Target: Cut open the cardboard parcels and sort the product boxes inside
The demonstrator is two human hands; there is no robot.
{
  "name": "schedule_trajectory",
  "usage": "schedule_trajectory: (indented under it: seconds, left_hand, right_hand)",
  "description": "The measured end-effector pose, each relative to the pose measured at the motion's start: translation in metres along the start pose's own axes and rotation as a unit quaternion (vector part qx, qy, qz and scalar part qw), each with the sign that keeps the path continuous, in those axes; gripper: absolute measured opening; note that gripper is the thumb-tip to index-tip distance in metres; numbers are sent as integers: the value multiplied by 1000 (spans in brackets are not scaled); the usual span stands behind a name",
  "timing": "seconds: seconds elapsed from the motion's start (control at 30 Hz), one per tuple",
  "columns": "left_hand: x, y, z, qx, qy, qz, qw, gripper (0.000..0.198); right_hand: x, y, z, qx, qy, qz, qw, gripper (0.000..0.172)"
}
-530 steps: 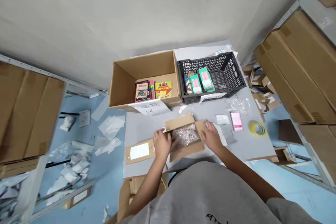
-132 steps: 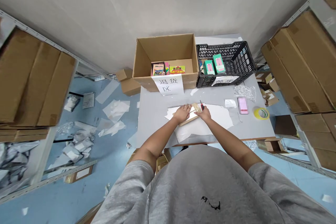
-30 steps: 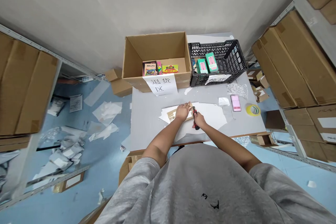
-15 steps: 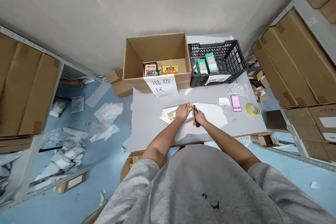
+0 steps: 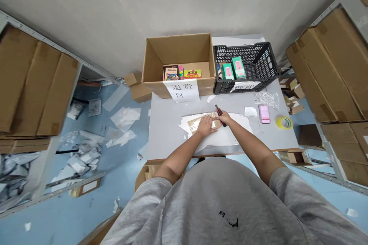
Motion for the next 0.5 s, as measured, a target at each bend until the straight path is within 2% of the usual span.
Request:
schedule_trajectory:
  seconds: [0.07, 0.17, 0.3, 0.4, 0.5]
  left_hand:
    - [-5, -5, -4, 5, -3, 28, 1000, 69]
    - [-7, -11, -6, 12, 1, 48, 999, 62]
    - [-4, -12, -2, 14, 16, 22, 1000, 60]
    - [-1, -11, 0, 11, 25, 11, 1000, 61]
    - [-2, -9, -1, 15, 23, 4, 1000, 60]
  right_hand:
    - [-2, 1, 1, 4, -3, -18, 1000, 57]
    - [-1, 15, 11, 28, -36, 10, 999, 59]
    - [-10, 48, 31, 96, -92, 67, 989, 64]
    - [-24, 67, 40, 139, -56, 60, 987, 66]
    - [-29, 72, 40, 159, -41, 51, 985, 67]
Point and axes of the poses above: each hand's wrist, its own y-axis away from the middle knuckle, its own z-axis out of the back of the hand, x = y × z, the point moved 7 cm from there along -y, towards the middle knuckle, and after that the axes turned 1 degree about -y, right-handed, at the moved point
